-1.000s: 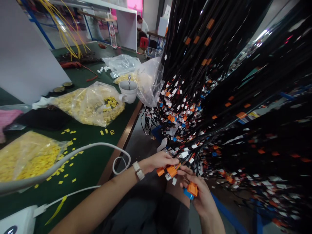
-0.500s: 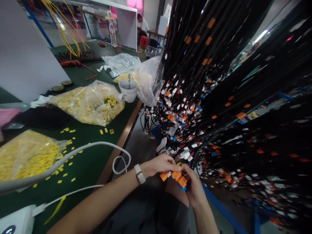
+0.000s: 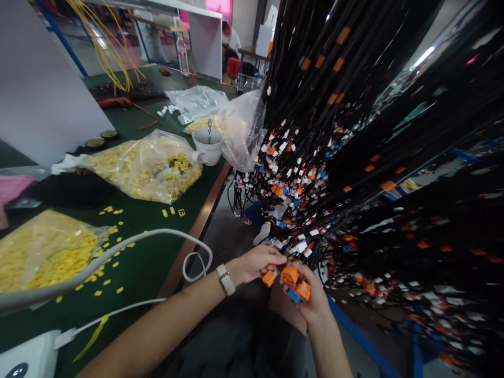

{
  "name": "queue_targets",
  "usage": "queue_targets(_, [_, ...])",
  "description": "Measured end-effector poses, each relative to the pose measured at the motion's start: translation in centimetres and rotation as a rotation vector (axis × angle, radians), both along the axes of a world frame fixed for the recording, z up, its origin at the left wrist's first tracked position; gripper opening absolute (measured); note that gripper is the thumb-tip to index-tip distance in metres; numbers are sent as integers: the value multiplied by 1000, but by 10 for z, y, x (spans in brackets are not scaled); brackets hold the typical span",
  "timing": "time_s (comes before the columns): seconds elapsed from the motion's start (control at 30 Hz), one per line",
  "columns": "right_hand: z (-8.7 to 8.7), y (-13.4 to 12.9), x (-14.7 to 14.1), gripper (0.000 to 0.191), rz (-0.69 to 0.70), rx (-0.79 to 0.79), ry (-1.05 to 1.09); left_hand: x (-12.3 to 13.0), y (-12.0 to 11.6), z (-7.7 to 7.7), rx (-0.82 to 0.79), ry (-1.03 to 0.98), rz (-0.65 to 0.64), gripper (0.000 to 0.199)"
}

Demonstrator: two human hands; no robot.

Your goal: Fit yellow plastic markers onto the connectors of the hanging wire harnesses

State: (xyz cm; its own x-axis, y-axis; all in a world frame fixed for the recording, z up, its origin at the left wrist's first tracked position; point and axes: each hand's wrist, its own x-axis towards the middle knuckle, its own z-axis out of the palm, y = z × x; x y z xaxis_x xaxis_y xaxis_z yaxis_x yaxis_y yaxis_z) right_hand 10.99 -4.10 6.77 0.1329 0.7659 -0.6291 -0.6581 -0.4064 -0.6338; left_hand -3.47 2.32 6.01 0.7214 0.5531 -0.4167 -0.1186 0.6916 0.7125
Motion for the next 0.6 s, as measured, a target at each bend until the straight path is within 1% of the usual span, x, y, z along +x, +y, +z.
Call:
queue_targets(0.03, [1,1,1,18,-4,-34,32,0,1,0,-12,15,37,27])
queue_targets(0.1, [3,2,4,18,-20,-56,110,0,3,-1,-44,62,151,22])
queue_targets(0.2, [4,3,6,12,-49,-20,241,-1,7,-3,-77,117,318,13])
queue_targets(0.27, [3,4,7,10,-59,1,331,-2,8,-5,-77,103,380,17])
queue_targets(0.37, [0,5,9,11,-65,25,432,-2,8,-6,-97,0,393,22])
queue_targets(0.5, [-3,4,11,11,-89,27,475,-1,5,-3,-128,-153,311,29])
queue_targets(0.6, [-5,4,10,8,-100,32,480,-1,4,-1,-102,-197,259,31])
